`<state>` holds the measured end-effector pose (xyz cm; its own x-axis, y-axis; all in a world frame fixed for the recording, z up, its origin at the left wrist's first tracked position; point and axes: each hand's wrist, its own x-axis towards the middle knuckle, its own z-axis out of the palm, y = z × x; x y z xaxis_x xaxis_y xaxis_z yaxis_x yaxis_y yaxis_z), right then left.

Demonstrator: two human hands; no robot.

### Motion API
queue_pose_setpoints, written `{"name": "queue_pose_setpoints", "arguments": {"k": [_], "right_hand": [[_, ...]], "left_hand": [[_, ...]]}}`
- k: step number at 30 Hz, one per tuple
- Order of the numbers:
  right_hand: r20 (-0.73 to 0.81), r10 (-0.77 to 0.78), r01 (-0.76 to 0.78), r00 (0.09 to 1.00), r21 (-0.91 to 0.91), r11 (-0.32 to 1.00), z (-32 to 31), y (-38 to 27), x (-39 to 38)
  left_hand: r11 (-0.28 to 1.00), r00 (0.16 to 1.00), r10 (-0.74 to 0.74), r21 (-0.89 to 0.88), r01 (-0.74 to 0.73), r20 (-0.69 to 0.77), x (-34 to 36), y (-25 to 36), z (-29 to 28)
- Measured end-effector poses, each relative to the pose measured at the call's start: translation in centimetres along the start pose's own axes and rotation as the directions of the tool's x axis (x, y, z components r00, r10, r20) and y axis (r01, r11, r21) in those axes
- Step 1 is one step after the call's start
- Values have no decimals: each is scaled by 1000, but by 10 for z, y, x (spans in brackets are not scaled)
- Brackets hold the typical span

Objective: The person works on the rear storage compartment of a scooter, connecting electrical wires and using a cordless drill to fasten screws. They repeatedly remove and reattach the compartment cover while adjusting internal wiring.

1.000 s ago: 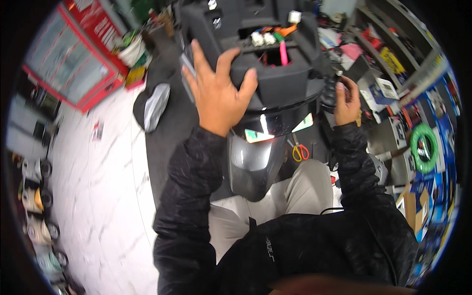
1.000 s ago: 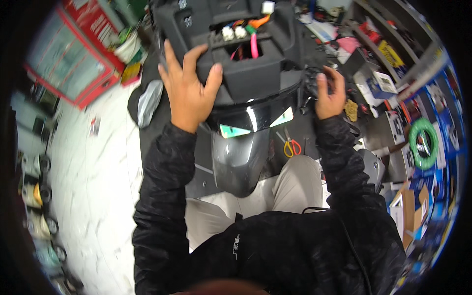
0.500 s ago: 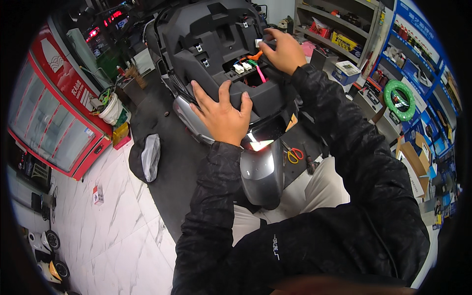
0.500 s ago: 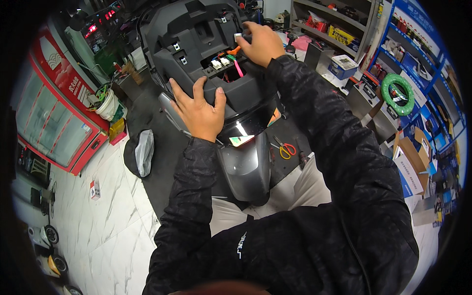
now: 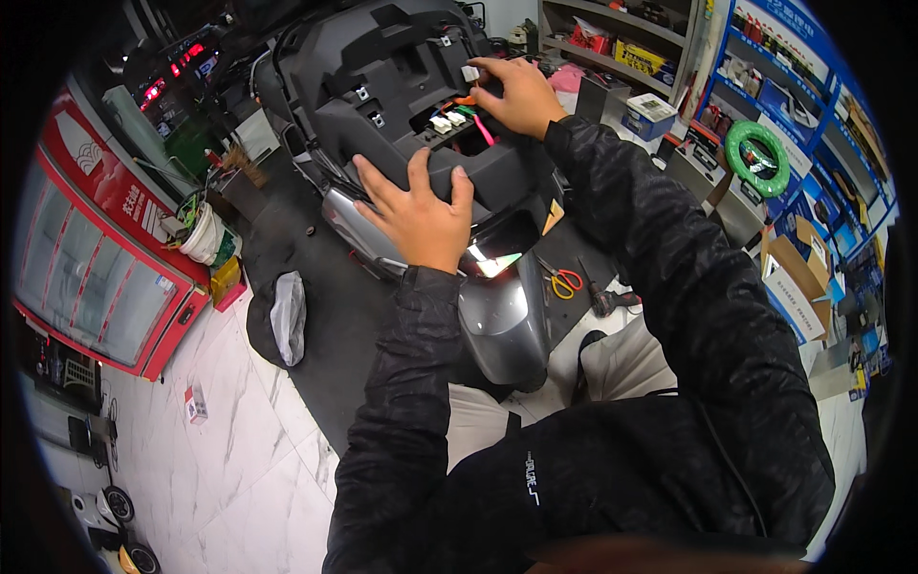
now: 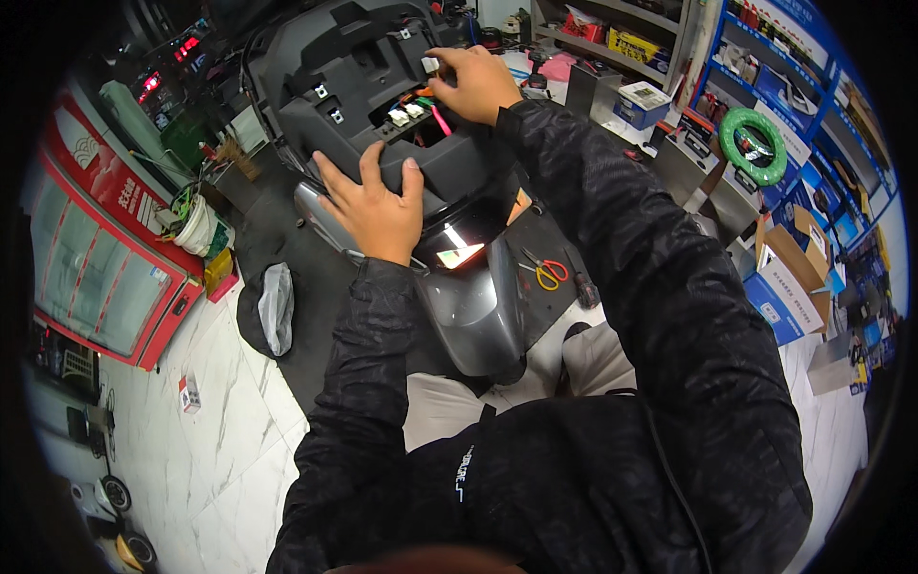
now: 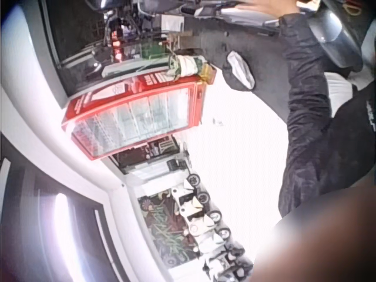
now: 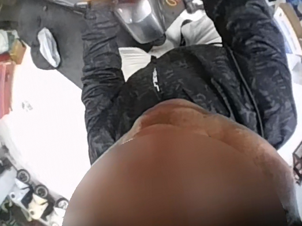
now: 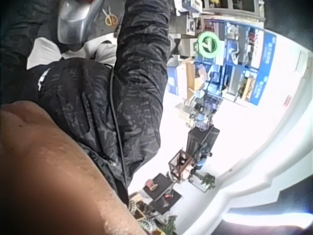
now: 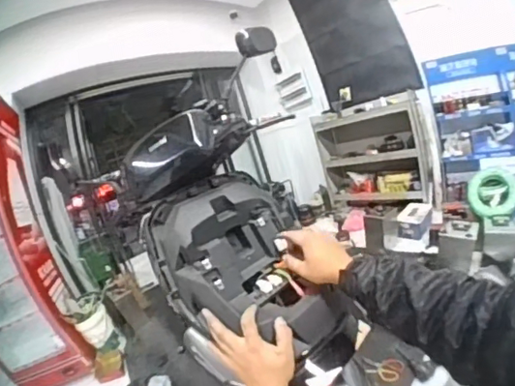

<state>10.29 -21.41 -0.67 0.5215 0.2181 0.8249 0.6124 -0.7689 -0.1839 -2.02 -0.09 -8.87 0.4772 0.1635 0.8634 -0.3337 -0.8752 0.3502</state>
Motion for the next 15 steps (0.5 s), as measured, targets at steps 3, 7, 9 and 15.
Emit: {"name": "queue_pose_setpoints", "arguments": {"k": [3,7,9,15], "right_hand": [[-34,-247,235,968,-208,949,-6,-5,-12],[44,-194,199,980,-271,942,-10,-4,-19],[55,-195,202,979,-226,953,-10,-1,-15],[71,-322,325,944,-352,878,-9,1,9]], "left_hand": [[1000,1000,-3,10,3,14,-1,0,0],[1000,1000,-11,20,11,16,-1,-1,0],[1000,999,-20,14,19,27,-1,-1,0],[1000,999,-12,2,12,31,-1,0,-1]]}}
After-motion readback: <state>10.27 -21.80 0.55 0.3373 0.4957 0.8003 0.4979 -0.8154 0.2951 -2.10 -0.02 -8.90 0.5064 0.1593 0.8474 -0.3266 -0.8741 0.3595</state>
